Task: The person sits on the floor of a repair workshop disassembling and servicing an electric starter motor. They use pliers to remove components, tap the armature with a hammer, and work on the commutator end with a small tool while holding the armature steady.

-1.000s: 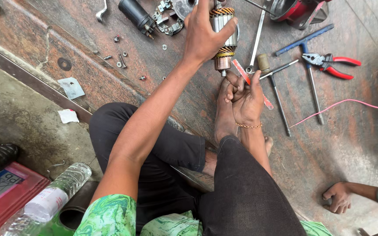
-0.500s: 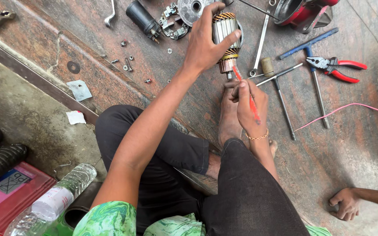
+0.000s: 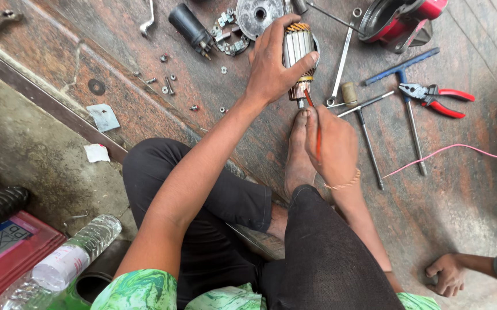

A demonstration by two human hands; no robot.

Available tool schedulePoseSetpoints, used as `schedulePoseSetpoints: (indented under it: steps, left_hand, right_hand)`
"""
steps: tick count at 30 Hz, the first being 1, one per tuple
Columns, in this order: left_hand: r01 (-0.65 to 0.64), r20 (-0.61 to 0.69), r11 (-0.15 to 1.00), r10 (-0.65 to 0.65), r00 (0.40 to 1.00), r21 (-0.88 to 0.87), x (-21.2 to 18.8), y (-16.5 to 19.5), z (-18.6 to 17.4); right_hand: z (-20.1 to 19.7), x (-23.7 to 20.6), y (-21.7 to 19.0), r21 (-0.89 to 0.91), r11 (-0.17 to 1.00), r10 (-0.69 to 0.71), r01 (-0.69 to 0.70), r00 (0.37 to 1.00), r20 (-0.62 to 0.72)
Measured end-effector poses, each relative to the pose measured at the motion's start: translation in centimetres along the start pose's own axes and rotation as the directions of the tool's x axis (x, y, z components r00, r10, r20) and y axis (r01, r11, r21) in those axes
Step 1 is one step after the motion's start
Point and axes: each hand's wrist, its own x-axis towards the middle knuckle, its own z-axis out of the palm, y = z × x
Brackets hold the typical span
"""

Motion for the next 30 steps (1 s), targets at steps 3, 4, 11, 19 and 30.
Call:
schedulePoseSetpoints:
  steps: [3, 4, 11, 19, 30]
  left_hand:
    - [-0.015, -0.004, 1.0, 0.015, 1.0, 0.003, -0.1, -0.1, 0.1]
    - [-0.01, -0.007, 1.0, 0.01, 1.0, 0.002, -0.2, -0.1, 0.0]
    - [-0.028, -0.036, 0.998, 0.026, 0.999, -0.053, -0.1, 0.8, -0.4]
    - [-0.029, -0.045, 0.999, 0.028, 0.999, -0.023, 0.0, 1.0, -0.8]
    - [-0.033, -0.041, 0.999, 0.033, 0.999, -0.001, 0.2, 1.1, -0.6]
  right_hand:
    - [0.0, -0.5, 0.3, 0.019, 0.999, 0.028, -0.028, 0.999, 0.02]
    - [0.3, -0.7, 0.3, 0.039, 0.998, 0.039, -0.04, 0.999, 0.015]
    - [1.8, -0.1, 0.0, 0.197, 0.98, 0.018, 0.01, 0.989, -0.144]
    - [-0.7, 0.5, -0.4, -0.031, 0.999, 0.045, -0.044, 0.999, 0.029]
    - [0.8, -0.1, -0.1, 0.017, 0.998, 0.062, -0.061, 0.998, -0.034]
